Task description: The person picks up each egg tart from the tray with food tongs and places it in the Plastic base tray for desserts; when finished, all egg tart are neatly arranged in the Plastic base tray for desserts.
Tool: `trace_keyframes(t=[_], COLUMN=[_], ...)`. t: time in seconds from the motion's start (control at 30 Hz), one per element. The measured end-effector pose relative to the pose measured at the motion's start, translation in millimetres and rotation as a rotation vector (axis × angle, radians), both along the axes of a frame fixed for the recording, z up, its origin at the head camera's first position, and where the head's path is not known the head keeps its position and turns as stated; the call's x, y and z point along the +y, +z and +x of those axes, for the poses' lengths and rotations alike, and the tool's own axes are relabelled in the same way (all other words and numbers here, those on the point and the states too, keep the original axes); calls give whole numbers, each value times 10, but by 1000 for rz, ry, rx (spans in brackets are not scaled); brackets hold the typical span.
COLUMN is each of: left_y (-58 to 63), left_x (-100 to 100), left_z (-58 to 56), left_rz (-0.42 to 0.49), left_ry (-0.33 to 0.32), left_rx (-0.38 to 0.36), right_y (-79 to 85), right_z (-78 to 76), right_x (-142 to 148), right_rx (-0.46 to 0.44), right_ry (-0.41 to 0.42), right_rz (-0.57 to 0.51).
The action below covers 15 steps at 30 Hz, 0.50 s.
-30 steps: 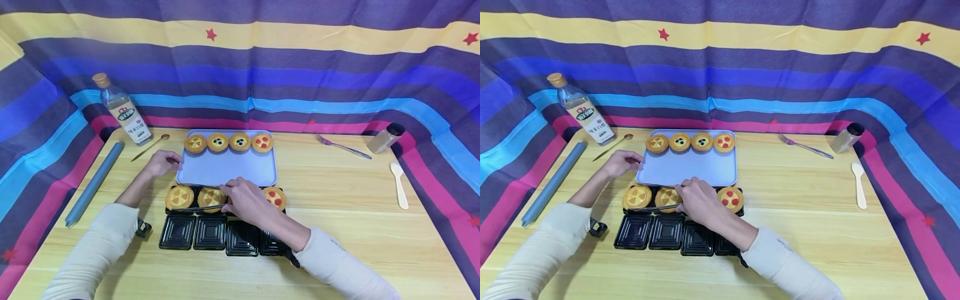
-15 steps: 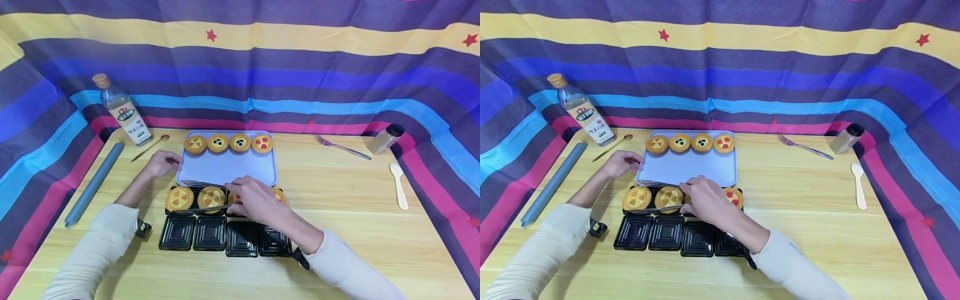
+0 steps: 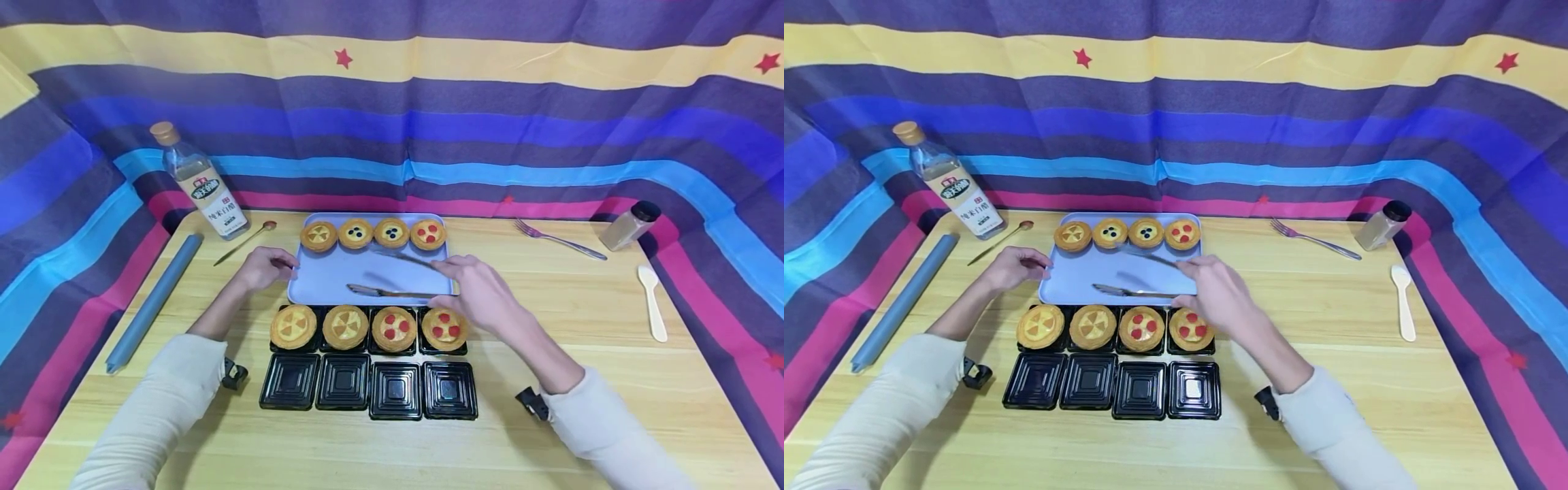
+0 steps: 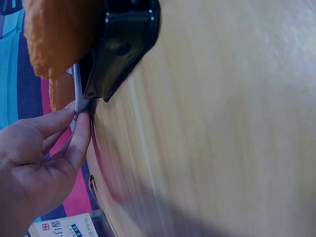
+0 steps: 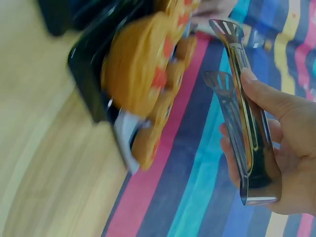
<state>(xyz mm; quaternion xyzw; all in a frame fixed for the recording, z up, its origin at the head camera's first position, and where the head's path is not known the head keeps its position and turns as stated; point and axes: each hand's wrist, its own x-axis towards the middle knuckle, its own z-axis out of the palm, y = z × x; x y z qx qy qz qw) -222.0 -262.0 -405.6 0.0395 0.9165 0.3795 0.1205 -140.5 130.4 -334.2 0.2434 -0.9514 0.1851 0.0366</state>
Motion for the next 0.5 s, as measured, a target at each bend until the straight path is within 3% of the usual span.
trace_keyframes(t=[0.2,0.5], left_y=[14,-7], left_x=[-11,-2], left_z=[29,-5], left_rz=[40,-10], left_ry=[-7,11], left_rx=[22,-15], right_y=[6,-117], right_z=[-222,-434], right_x=[286,595], right_rx=[0,19], right_ry=[-115,-206], right_rz=[26,1])
